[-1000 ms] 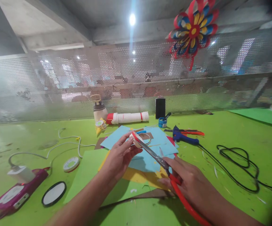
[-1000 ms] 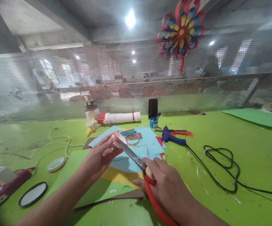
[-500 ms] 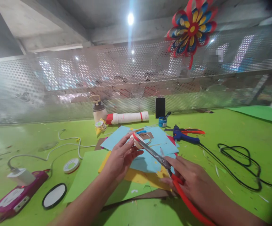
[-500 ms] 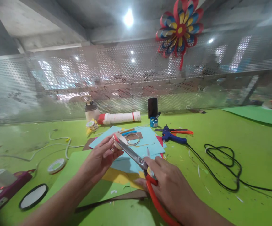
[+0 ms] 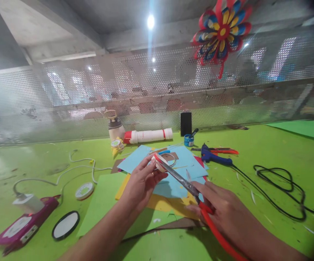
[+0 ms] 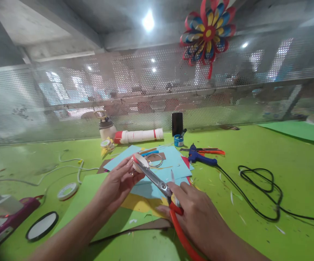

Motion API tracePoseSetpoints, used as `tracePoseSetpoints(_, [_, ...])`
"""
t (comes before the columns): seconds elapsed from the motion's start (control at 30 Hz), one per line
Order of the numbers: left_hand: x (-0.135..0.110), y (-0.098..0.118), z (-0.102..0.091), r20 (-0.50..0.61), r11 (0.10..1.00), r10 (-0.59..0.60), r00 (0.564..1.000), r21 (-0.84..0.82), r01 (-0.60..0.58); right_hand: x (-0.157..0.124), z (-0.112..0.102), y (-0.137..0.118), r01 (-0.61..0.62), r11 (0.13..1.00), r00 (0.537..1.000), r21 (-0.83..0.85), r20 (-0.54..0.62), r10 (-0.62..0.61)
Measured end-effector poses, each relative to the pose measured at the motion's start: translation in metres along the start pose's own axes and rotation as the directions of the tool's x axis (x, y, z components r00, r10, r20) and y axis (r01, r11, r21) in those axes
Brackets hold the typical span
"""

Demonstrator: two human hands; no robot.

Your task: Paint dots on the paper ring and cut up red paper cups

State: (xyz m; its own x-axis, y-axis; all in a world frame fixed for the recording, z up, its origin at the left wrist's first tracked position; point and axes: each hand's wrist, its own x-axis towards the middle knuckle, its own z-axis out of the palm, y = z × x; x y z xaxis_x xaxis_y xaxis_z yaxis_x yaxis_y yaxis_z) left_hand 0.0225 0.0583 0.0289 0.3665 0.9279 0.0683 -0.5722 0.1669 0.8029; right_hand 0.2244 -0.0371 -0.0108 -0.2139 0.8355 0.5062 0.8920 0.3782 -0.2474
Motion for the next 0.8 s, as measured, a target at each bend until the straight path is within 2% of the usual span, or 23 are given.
tracePoseSetpoints(0.47, [-0.0004, -0.0008, 0.0019, -0.017, 1.000, -0.009, 1.000, 0.003, 0.009, -0.0018, -0.0011, -0.0023, -0.049, 0.999, 0.997, 0.017, 0.055, 0.048])
tracePoseSetpoints(0.8, [-0.0023, -0.0015, 0.0025, -0.032, 1.000, -0.020, 0.999, 0.005, 0.020, -0.0024, -0.0015, -0.0036, -0.015, 1.000, 1.000, -0.018, 0.021, 0.015])
